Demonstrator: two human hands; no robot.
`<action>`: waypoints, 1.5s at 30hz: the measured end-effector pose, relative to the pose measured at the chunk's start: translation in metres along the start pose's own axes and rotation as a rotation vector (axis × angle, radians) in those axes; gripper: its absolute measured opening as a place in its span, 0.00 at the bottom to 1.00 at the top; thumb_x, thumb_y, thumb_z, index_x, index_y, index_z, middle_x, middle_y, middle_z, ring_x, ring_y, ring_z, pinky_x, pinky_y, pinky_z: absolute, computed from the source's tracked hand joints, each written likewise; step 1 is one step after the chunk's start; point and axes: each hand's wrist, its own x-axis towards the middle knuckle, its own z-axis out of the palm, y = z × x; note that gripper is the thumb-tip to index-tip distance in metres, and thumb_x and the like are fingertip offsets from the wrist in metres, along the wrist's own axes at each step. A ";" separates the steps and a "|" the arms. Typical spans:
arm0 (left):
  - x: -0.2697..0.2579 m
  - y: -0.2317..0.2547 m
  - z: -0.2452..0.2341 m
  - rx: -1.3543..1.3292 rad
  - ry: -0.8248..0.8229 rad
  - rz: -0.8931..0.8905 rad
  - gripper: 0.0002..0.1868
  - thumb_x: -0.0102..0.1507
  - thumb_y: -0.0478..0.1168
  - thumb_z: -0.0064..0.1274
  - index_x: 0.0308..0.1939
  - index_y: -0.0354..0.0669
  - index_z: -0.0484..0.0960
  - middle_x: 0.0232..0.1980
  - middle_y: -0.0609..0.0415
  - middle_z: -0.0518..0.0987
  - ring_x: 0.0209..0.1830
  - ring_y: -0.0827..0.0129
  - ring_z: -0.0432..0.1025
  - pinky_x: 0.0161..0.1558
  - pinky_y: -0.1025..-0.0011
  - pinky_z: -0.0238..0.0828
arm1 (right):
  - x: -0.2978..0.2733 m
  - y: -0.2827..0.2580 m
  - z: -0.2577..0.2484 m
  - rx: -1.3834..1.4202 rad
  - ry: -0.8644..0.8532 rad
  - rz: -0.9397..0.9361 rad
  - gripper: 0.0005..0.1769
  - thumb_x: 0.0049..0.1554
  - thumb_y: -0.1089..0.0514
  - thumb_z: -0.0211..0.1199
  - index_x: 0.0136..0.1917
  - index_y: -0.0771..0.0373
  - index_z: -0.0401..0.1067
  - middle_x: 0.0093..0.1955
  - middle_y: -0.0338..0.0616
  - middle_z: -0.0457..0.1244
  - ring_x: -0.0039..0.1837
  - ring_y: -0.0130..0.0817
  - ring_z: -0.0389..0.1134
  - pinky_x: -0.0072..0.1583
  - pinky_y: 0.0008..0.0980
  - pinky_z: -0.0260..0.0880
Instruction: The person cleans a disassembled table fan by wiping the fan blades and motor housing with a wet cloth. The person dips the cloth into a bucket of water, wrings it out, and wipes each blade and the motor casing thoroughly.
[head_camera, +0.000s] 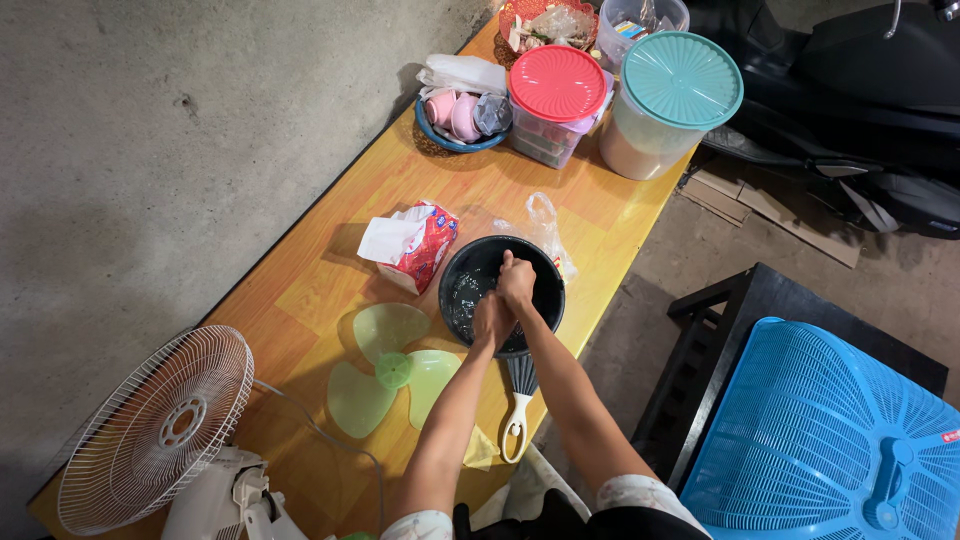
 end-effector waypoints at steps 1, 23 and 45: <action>0.001 0.000 0.002 0.011 0.030 -0.011 0.13 0.61 0.44 0.56 0.37 0.34 0.83 0.38 0.31 0.83 0.40 0.39 0.79 0.40 0.50 0.78 | 0.002 0.002 0.001 -0.056 0.035 -0.014 0.30 0.67 0.44 0.54 0.35 0.70 0.73 0.27 0.49 0.64 0.30 0.37 0.66 0.37 0.41 0.68; 0.016 0.010 -0.062 -0.956 -1.003 -0.200 0.08 0.58 0.33 0.60 0.40 0.38 0.80 0.31 0.55 0.79 0.28 0.72 0.76 0.31 0.76 0.74 | -0.052 -0.076 -0.085 0.740 -1.082 -0.411 0.14 0.61 0.45 0.62 0.51 0.56 0.67 0.58 0.46 0.65 0.62 0.39 0.68 0.66 0.41 0.69; 0.010 -0.009 0.004 0.065 0.003 0.178 0.10 0.59 0.44 0.57 0.35 0.40 0.84 0.35 0.35 0.83 0.40 0.41 0.79 0.39 0.51 0.76 | -0.008 -0.016 -0.004 0.107 0.105 -0.069 0.32 0.68 0.44 0.51 0.30 0.67 0.69 0.22 0.44 0.60 0.24 0.33 0.61 0.30 0.35 0.60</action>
